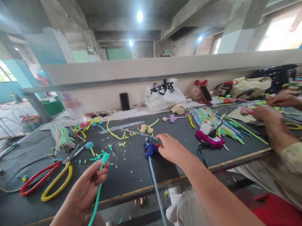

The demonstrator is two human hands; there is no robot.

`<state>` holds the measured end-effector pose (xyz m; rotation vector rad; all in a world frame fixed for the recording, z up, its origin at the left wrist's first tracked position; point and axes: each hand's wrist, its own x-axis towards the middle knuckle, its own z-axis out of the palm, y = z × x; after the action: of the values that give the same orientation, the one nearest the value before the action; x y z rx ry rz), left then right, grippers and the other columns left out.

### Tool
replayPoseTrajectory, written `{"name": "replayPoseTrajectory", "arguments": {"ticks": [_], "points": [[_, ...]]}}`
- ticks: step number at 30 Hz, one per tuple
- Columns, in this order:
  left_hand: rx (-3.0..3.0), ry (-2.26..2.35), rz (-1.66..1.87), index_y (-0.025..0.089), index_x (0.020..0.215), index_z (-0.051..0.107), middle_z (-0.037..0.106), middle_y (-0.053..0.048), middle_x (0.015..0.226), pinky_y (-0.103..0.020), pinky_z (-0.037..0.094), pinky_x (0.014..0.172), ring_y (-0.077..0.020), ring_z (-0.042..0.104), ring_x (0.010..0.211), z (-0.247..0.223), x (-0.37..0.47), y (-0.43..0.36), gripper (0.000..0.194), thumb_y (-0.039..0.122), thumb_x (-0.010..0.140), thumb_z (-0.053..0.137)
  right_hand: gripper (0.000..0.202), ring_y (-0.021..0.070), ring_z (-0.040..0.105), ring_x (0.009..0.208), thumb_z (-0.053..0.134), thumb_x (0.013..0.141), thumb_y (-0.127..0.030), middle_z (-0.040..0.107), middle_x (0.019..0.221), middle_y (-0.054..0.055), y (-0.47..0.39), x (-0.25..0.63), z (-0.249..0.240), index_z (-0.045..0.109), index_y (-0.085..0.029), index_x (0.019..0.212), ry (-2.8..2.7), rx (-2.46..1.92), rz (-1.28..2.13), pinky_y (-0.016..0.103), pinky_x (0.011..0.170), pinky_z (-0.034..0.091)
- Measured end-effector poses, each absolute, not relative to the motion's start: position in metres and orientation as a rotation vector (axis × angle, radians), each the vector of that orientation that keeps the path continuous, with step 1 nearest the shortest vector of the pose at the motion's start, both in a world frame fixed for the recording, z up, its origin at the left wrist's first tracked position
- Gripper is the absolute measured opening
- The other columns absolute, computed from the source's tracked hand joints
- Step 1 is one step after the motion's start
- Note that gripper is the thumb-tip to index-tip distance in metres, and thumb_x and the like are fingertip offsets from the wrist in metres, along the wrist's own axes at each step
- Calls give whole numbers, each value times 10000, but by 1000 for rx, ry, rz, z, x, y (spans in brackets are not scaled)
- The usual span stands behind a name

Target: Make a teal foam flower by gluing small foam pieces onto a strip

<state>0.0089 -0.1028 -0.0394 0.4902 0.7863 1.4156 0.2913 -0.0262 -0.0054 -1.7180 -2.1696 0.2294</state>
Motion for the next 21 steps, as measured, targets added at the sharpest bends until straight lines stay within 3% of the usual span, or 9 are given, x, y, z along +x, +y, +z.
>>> {"name": "replayPoseTrajectory", "arguments": {"ticks": [4,8,14,21], "points": [[454,741,1420,79,747,633,569,-58,730,-111,318,385,-19,394,499,-42,6,-102,57,124,719,651,438,214,494,1086,508,655,-100,516,1184,85,-34,294,-12,532,-201,1080,-2374,-1711,368,309,899,366],[446,712,1416,71,733,636,563,-63,730,-102,317,383,-17,399,502,-45,4,-101,34,99,721,650,418,218,524,1013,582,604,-133,491,1147,101,-36,289,-13,519,-180,1014,-2334,-1795,287,296,846,387],[424,650,1373,71,772,640,551,-60,749,-106,337,393,-26,424,519,-47,2,-101,69,97,713,666,310,231,589,873,518,641,-62,614,933,94,-32,284,-15,529,-172,931,-2302,-1927,214,293,711,385],[382,584,1361,79,766,605,523,-50,742,-88,292,371,-8,384,486,-47,-1,-101,36,78,789,576,496,238,595,894,537,655,-121,623,1027,101,-29,283,6,475,-185,1143,-2068,-1792,189,300,730,404]]}}
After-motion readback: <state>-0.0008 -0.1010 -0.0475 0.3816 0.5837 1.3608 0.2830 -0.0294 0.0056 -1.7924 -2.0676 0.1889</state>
